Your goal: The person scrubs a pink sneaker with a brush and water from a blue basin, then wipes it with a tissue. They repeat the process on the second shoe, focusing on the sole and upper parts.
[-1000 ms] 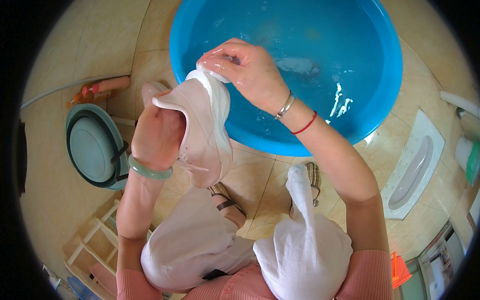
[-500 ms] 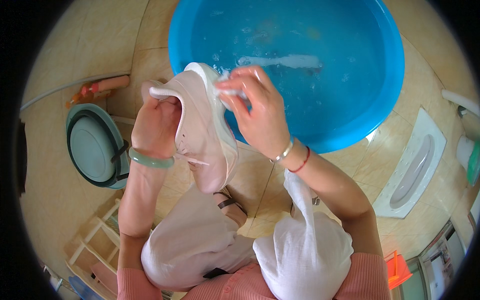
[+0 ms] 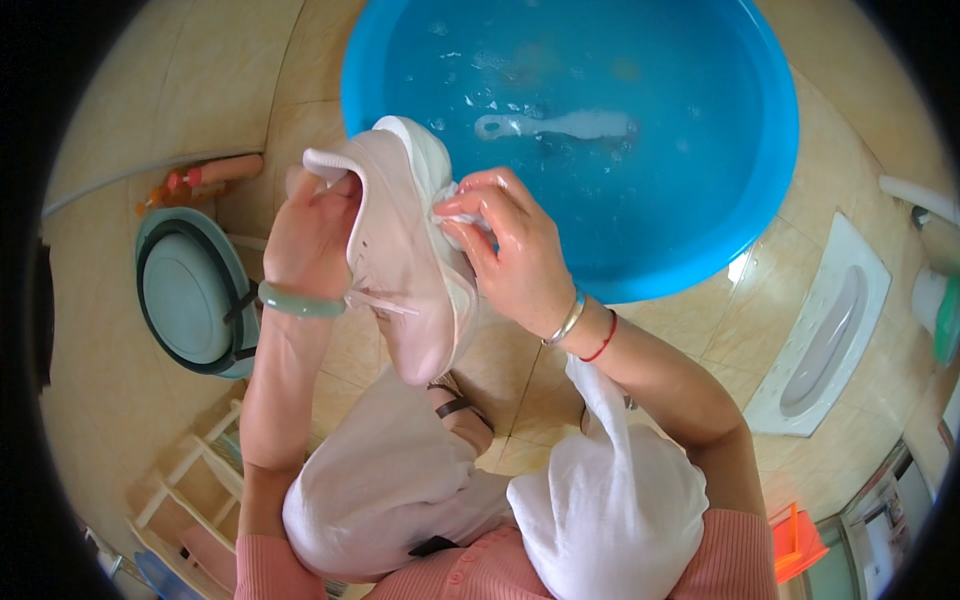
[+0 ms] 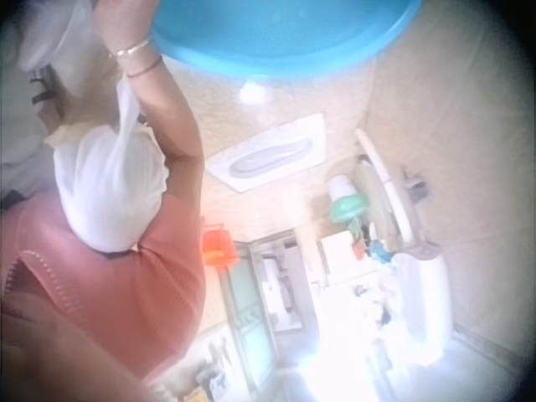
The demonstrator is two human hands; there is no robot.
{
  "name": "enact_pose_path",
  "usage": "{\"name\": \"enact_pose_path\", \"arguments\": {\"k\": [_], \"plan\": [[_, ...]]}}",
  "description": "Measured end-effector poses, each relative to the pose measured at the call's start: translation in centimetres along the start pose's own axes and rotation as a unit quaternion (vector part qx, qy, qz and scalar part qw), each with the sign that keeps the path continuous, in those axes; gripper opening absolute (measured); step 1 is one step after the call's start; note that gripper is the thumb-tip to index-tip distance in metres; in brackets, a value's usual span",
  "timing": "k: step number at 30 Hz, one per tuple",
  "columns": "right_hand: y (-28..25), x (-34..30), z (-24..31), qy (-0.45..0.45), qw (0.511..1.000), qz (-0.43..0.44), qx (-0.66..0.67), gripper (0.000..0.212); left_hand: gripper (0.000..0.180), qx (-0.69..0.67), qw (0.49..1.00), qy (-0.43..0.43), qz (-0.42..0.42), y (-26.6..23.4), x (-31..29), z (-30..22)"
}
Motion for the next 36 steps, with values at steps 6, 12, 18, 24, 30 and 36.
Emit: {"name": "enact_pose_path", "arguments": {"k": [6,12,18,24,30,36], "plan": [[0.2,1.2,0.5,-0.002,1.000,-0.014,-0.011,0.012,0.045,0.243,0.961,0.135,-0.016,2.5,-1.9,-1.1],[-1.2,3.6,-0.3,-0.031,0.997,-0.077,0.002,0.013,0.026,0.264,0.943,0.188,-0.071,1.7,-1.5,-1.5],[-0.2,5.1,0.2,-0.094,0.992,-0.058,-0.067,0.016,0.018,0.254,0.940,0.214,-0.082,1.7,-0.6,-0.9],[0.3,1.2,0.2,-0.037,0.997,-0.046,-0.051,0.015,0.016,0.212,0.945,0.224,-0.110,1.4,-0.1,-1.0],[0.3,5.5,0.0,-0.091,0.988,-0.048,-0.118,0.010,0.015,0.214,0.945,0.224,-0.105,1.6,0.4,-1.0],[0.2,3.0,0.3,-0.029,0.996,-0.031,-0.083,0.008,0.014,0.202,0.942,0.238,-0.120,1.3,0.4,-1.1]]}}
Point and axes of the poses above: each hand's wrist, its own x-axis towards the middle knuckle, its own y-axis out of the palm, z = x × y, the point moved 8 cm from there along x, towards the middle knuckle
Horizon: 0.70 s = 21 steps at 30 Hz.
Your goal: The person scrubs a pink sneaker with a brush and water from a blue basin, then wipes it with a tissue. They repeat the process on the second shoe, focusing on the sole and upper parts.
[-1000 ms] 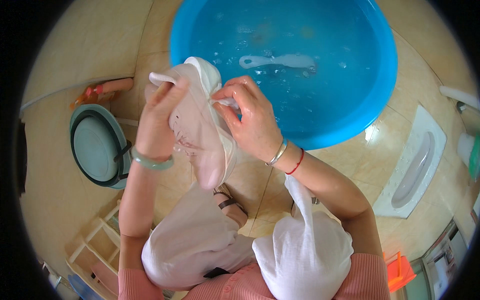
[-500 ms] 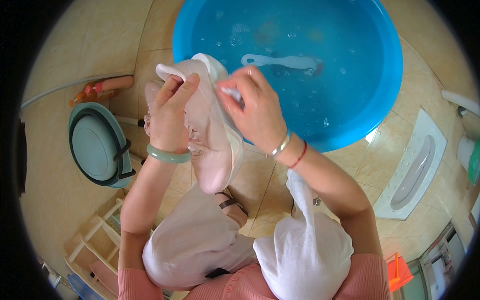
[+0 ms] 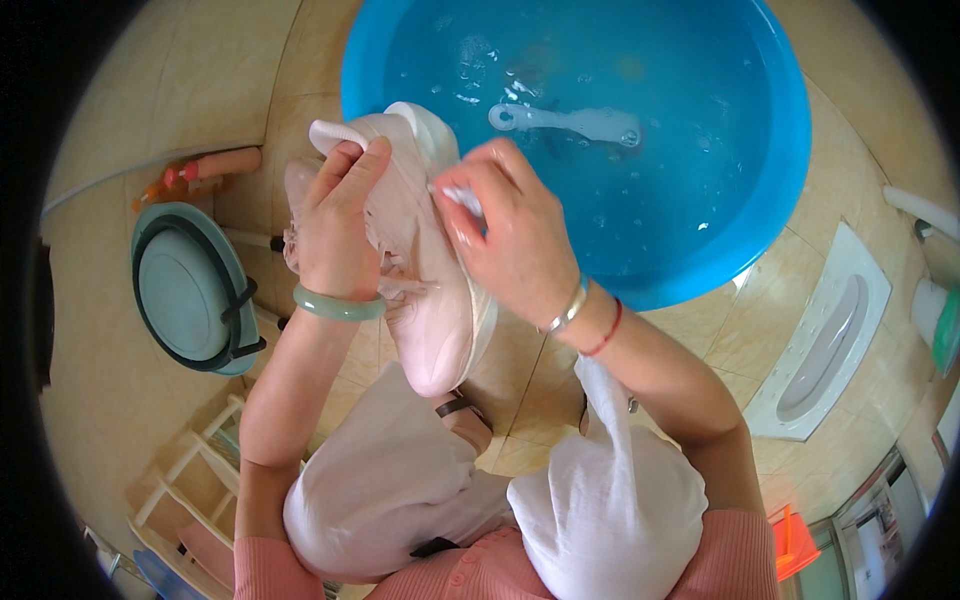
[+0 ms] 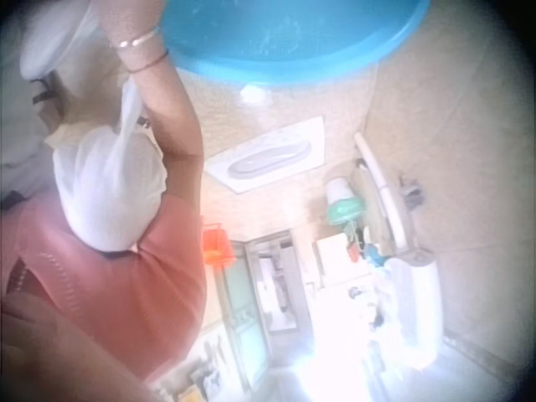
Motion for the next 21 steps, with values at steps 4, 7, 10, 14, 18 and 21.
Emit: {"name": "enact_pose_path", "arguments": {"k": [4,7,10,14,18,21], "plan": [[0.1,0.6,-1.3,0.041,0.999,0.008,0.020,0.007,0.013,-0.020,0.999,-0.025,0.018,-0.4,0.6,0.8],[0.6,3.0,-5.1,0.080,0.996,0.035,0.009,0.010,0.017,-0.010,0.999,-0.046,0.025,-0.7,0.5,0.8],[0.4,2.0,-8.4,0.104,0.985,0.108,-0.089,0.014,0.019,-0.013,0.999,-0.044,-0.006,-1.6,-0.3,0.2],[0.6,-0.8,-12.5,0.136,0.963,0.167,-0.163,0.019,0.013,-0.043,0.999,-0.030,0.001,-1.5,-1.0,-0.5],[0.8,-0.8,-10.2,0.374,0.877,0.124,0.276,0.023,0.021,-0.020,0.999,-0.026,-0.004,-1.3,-2.0,-1.1],[1.5,-1.2,-8.7,0.435,0.771,0.133,0.446,0.027,0.028,-0.004,0.999,-0.048,0.010,-1.3,-1.9,-0.8]]}}
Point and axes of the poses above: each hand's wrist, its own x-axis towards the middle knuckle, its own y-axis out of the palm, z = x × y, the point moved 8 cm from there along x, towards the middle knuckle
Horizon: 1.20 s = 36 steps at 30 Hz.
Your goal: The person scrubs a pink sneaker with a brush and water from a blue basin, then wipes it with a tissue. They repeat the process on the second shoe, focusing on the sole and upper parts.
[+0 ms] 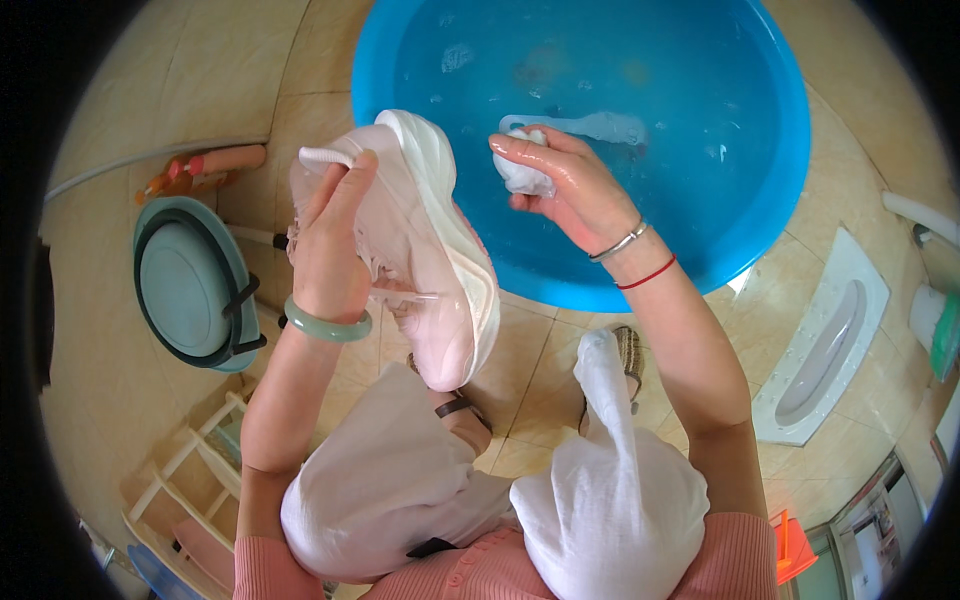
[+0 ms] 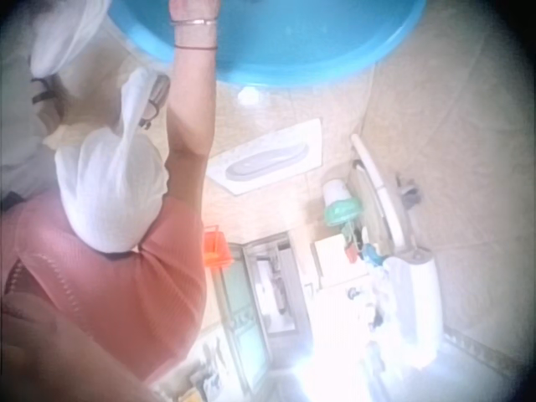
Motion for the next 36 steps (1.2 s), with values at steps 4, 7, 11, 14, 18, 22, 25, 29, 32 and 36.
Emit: {"name": "enact_pose_path", "arguments": {"k": [4,7,11,14,18,22,25,29,32,36], "plan": [[-0.6,-0.1,0.0,0.007,0.998,0.021,0.056,0.025,0.035,0.003,1.000,-0.014,0.020,0.5,0.0,0.2],[-0.4,-0.3,0.3,-0.017,0.998,0.010,0.063,0.023,0.041,-0.007,1.000,-0.004,0.029,0.5,0.1,0.3],[-0.1,-0.2,0.2,-0.022,0.999,-0.010,0.046,0.027,0.045,0.005,0.999,-0.003,0.038,0.3,0.2,0.8],[0.4,-0.2,0.4,-0.017,0.999,-0.027,0.028,0.037,0.046,0.012,0.999,-0.008,0.038,0.2,0.2,0.8],[0.2,-0.2,0.1,-0.007,0.999,-0.030,0.029,0.045,0.047,0.014,0.999,-0.007,0.034,0.1,0.2,0.9],[-0.2,-0.4,-0.1,-0.013,0.999,0.008,0.030,0.041,0.047,0.004,1.000,-0.004,0.024,0.1,0.2,0.9],[0.2,-1.1,0.7,-0.065,0.998,0.008,-0.023,0.032,0.047,0.004,1.000,-0.012,0.019,0.1,0.0,0.8],[2.0,-2.6,2.4,-0.199,0.952,-0.002,-0.232,0.041,0.042,0.008,1.000,-0.004,0.007,-0.2,-0.2,0.7],[3.8,-4.5,3.2,-0.233,0.922,-0.018,-0.309,0.047,0.035,0.000,1.000,0.008,0.017,-0.4,-0.2,0.7],[5.6,-6.1,4.3,-0.319,0.873,-0.064,-0.362,0.029,0.027,-0.016,0.999,0.025,0.026,0.4,-0.8,0.7]]}}
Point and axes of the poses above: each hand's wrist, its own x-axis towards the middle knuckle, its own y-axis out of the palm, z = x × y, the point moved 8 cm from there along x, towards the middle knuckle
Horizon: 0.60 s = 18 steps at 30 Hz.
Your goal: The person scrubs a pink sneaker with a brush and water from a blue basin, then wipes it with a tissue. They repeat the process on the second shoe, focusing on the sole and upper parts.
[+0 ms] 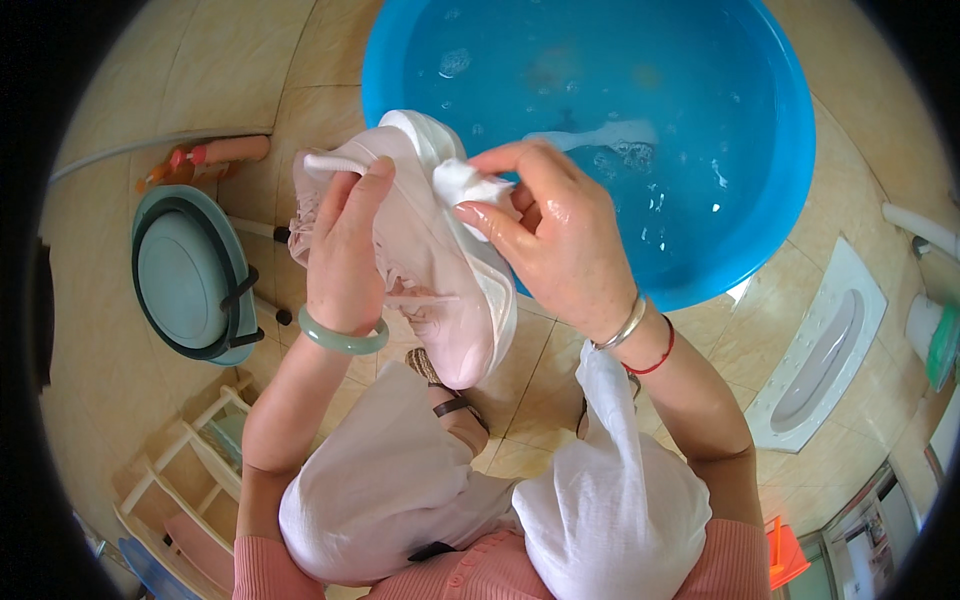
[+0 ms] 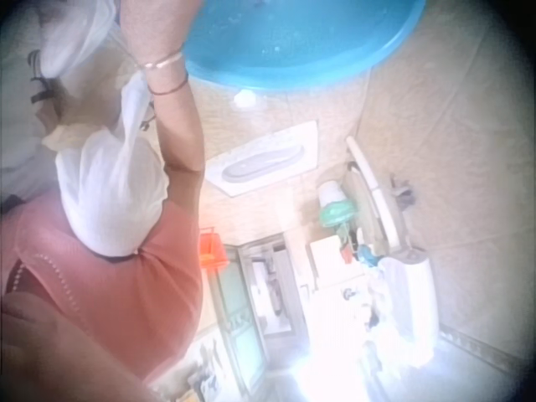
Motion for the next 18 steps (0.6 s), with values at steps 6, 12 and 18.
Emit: {"name": "enact_pose_path", "arguments": {"k": [6,12,18], "plan": [[1.3,0.4,-0.1,-0.064,0.995,-0.070,-0.021,0.018,0.024,0.053,0.993,0.103,0.017,0.6,-0.9,0.0],[1.5,3.5,2.0,-0.106,0.987,-0.077,-0.094,0.016,0.029,0.275,0.940,0.200,-0.005,0.6,-1.3,-0.4],[1.7,2.5,1.3,-0.102,0.988,-0.047,-0.110,0.016,0.028,0.112,0.986,0.125,0.003,-0.1,-0.3,0.5]]}}
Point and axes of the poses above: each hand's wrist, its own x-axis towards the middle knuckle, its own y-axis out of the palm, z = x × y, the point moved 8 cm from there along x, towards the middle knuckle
